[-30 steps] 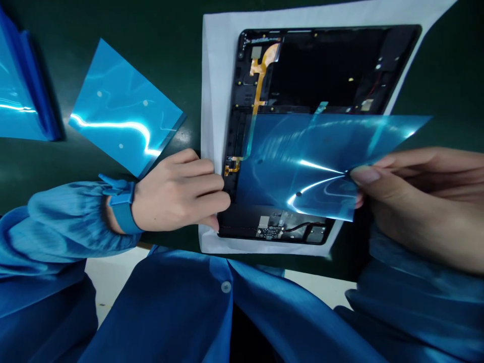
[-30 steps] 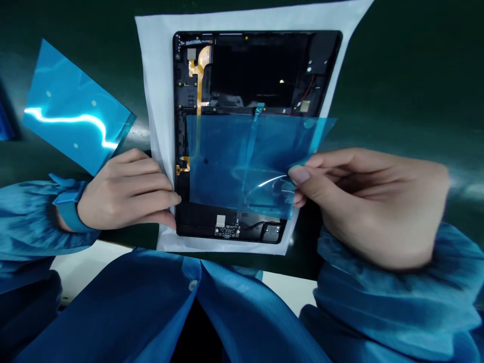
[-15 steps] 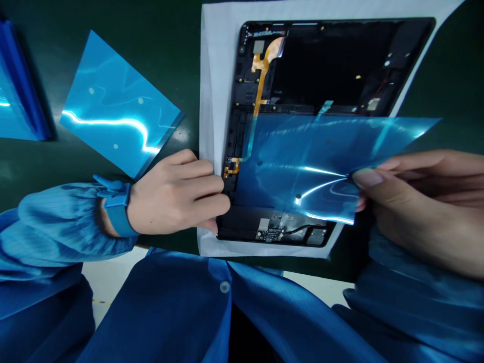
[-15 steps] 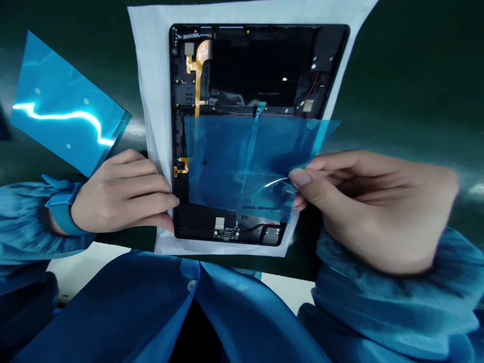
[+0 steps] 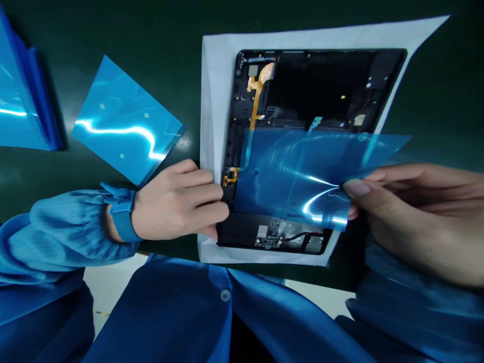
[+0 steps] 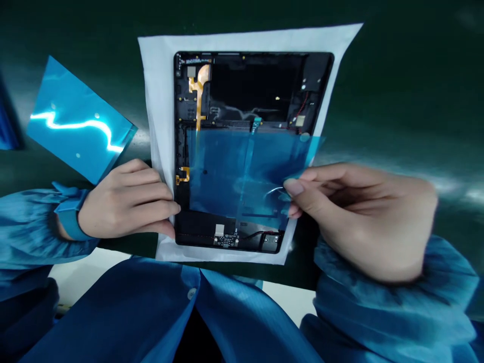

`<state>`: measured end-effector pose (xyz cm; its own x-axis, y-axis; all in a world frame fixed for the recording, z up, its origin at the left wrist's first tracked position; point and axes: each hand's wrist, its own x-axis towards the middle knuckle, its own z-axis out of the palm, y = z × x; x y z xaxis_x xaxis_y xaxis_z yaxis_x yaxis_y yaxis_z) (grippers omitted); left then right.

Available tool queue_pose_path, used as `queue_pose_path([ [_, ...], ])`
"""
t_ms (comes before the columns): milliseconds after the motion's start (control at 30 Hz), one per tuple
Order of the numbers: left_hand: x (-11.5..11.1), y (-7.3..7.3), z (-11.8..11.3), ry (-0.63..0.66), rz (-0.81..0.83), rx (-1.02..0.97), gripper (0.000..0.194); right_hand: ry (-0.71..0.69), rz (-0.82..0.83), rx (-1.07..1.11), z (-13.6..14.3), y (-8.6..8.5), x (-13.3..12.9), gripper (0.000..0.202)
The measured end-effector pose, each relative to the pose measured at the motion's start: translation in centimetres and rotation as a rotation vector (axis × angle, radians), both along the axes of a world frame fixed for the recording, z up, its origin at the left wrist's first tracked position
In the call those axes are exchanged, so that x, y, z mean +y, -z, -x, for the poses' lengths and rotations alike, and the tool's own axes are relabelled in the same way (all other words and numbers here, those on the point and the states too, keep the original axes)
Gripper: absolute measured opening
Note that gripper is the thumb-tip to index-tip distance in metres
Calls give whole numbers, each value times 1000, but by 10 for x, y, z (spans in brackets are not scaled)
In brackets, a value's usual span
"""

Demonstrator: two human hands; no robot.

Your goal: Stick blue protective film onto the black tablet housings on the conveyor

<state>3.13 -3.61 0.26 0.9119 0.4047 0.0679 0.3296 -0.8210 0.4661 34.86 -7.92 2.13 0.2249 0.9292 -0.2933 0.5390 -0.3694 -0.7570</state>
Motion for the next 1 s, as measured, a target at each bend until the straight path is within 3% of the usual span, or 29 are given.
queue_pose_path([
  [267,-1,2,0,-3,-80,-109,41,-40,-32,43,-1,2,0,20],
  [1000,-3,2,2,-27,-42,-120,39,-95,16,120,-4,4,3,20],
])
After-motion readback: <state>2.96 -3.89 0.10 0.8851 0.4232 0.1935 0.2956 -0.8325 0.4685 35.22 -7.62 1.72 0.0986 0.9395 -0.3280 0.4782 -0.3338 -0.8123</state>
